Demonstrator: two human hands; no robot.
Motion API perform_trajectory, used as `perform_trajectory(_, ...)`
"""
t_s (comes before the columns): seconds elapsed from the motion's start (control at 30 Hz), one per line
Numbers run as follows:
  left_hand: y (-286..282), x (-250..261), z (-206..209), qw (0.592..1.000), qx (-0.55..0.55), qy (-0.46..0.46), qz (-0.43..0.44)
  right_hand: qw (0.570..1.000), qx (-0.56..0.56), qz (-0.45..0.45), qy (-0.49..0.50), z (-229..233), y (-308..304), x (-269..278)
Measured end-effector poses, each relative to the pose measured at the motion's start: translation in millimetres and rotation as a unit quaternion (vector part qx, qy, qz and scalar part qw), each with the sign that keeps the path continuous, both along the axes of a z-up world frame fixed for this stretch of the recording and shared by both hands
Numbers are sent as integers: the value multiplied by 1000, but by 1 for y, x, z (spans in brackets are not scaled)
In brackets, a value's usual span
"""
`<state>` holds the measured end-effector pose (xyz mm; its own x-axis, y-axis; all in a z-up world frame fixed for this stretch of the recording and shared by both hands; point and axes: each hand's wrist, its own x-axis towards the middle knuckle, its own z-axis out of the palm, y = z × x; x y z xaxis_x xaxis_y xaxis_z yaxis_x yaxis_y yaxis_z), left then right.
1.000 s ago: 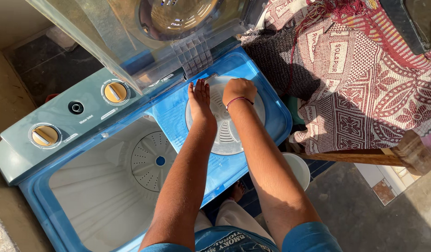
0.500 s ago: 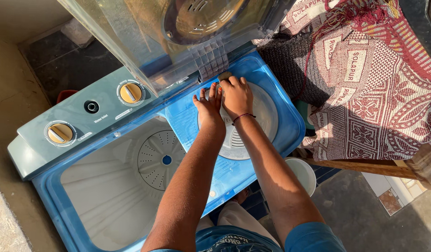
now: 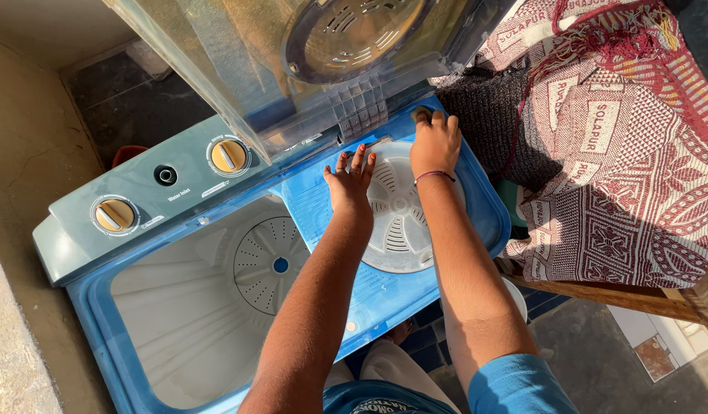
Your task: The person cleans the top surface and the interior tubs of a small washing machine with a sponge, wiping the control panel, the lids, and the inner walls.
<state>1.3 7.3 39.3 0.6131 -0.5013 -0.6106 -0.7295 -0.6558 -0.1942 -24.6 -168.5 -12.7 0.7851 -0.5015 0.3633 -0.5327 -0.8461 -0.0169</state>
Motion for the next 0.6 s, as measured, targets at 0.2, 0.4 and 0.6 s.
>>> perform_trajectory(0.2,-9,1,-17,995,89,-15,-41,999,41,-22,-4,-10,8,-11)
perform_trajectory(0.4,-18,9,-57,999,39,-38,-6,987,158,34,-8,-2,69,-23)
perform_trajectory(0.6,-15,5,-66,988,100,-89,-75,981,187,57,2,16,105,-41)
